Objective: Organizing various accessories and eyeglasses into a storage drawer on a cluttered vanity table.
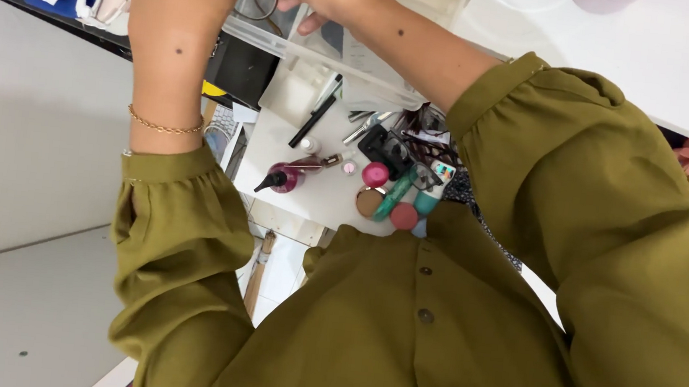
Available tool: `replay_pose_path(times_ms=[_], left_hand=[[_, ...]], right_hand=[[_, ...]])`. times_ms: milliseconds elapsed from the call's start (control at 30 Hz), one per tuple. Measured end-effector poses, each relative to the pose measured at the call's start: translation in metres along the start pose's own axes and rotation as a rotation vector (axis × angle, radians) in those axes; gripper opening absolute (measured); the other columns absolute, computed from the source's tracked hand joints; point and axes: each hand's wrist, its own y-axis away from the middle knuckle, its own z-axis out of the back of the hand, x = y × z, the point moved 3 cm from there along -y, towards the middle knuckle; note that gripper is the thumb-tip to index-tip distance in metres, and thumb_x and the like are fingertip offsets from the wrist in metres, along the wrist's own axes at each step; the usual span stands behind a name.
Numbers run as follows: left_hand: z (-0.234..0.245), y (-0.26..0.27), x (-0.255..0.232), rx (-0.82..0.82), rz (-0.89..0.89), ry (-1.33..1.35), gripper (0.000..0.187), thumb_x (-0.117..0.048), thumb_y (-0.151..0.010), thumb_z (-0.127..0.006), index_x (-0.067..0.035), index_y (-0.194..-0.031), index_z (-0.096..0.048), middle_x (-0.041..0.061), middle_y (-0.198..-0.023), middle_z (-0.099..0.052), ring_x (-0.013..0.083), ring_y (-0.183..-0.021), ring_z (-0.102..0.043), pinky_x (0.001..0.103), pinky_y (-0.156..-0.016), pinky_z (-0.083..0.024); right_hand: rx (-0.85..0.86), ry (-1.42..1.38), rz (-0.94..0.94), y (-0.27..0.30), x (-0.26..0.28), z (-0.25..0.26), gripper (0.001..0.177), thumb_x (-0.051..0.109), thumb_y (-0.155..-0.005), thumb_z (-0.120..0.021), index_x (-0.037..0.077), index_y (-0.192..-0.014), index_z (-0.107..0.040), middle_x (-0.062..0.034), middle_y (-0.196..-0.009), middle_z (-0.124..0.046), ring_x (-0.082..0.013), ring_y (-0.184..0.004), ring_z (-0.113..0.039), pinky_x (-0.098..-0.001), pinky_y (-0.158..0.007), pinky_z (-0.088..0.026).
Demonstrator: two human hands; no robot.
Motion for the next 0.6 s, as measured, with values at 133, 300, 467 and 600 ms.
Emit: replay_pose_path(times_ms=[133, 300, 467, 600], left_hand=[[-0.007, 0.011, -0.001, -0.011, -0.026, 0.051, 0.011, 0.002, -0.071, -0.063, -0.008, -0.073, -0.061, 0.007, -0.069, -0.056, 0.0314, -0.060, -0.050, 0.044, -0.061, -0.035], [-0.008, 0.008, -0.002, 0.023, 0.023, 0.105, 0.014, 0.007, -0.072, -0.062, -0.006, -0.072, -0.057, 0.009, -0.065, -0.053, 0.0307, -0.056, -0.048, 0.042, -0.057, -0.033], [-0.006, 0.004, -0.005, 0.026, 0.020, 0.139, 0.013, 0.007, -0.072, -0.061, -0.005, -0.072, -0.057, 0.008, -0.065, -0.053, 0.0289, -0.055, -0.050, 0.040, -0.053, -0.033], [0.005, 0.003, -0.008, -0.025, 0.003, 0.079, 0.013, 0.004, -0.074, -0.064, -0.007, -0.073, -0.057, 0.007, -0.067, -0.054, 0.0285, -0.058, -0.052, 0.040, -0.056, -0.036]], right_hand=[[0.023, 0.071, 0.034, -0.003, 0.000, -0.001, 0.021, 0.020, -0.091, -0.069, 0.011, -0.109, -0.071, 0.0000, -0.103, -0.077, -0.0114, -0.094, -0.077, -0.0286, -0.061, -0.067], [0.013, 0.146, 0.086, -0.018, -0.009, -0.006, 0.018, 0.022, -0.092, -0.066, 0.011, -0.106, -0.071, 0.0010, -0.103, -0.077, -0.0100, -0.095, -0.078, -0.0269, -0.061, -0.067], [0.010, 0.184, 0.046, -0.030, -0.017, -0.012, 0.018, 0.024, -0.091, -0.067, 0.013, -0.105, -0.070, 0.0036, -0.102, -0.077, -0.0074, -0.094, -0.078, -0.0254, -0.060, -0.067], [-0.010, 0.260, 0.108, -0.032, -0.016, -0.014, 0.017, 0.024, -0.093, -0.064, 0.014, -0.105, -0.070, 0.0035, -0.101, -0.077, -0.0063, -0.093, -0.078, -0.0251, -0.060, -0.066]])
